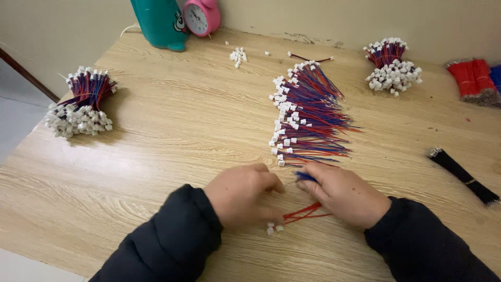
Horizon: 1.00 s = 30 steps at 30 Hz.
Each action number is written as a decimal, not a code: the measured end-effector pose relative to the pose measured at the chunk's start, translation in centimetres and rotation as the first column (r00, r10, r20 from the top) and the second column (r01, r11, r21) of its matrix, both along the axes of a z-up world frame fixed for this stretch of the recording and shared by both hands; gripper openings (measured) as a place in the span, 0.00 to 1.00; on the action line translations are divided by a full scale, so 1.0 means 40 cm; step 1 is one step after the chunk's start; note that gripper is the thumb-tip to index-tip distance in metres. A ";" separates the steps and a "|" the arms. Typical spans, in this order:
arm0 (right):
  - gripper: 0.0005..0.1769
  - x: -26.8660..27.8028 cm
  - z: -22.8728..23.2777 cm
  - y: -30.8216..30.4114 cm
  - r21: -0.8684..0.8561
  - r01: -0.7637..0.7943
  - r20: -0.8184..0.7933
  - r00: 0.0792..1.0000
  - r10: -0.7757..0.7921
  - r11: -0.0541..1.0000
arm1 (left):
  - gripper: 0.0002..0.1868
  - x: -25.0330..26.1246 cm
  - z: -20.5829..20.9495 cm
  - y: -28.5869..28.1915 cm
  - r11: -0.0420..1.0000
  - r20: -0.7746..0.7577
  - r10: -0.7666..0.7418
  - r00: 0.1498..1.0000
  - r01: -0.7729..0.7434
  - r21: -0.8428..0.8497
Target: Assemble electronic wire harnesses by bundling wires and securing them with ties.
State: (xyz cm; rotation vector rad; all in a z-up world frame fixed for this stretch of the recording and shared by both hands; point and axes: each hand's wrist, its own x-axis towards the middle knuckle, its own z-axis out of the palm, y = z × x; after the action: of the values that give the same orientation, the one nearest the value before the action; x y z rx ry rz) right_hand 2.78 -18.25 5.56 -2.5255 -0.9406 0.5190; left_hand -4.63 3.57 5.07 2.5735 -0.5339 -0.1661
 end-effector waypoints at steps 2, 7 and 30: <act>0.12 0.013 0.004 0.002 -0.006 -0.005 -0.001 1.000 0.005 1.000 | 0.31 -0.008 0.003 -0.009 0.999 -0.048 0.006 0.999 -0.004 0.035; 0.12 0.048 -0.013 0.003 -0.011 -0.023 0.035 0.999 0.024 1.000 | 0.23 -0.003 -0.011 -0.030 0.992 -0.118 0.013 0.993 0.002 0.128; 0.12 0.110 0.051 -0.013 0.006 -0.034 0.173 0.984 0.033 0.999 | 0.05 0.055 -0.009 0.007 0.872 -0.158 0.175 0.972 -0.227 -0.433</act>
State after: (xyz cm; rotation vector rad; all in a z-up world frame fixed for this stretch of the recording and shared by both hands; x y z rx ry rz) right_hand 7.16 -18.78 7.60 -2.5833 -1.0461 0.3077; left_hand -2.44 3.84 4.70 2.1307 -0.2221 -0.1010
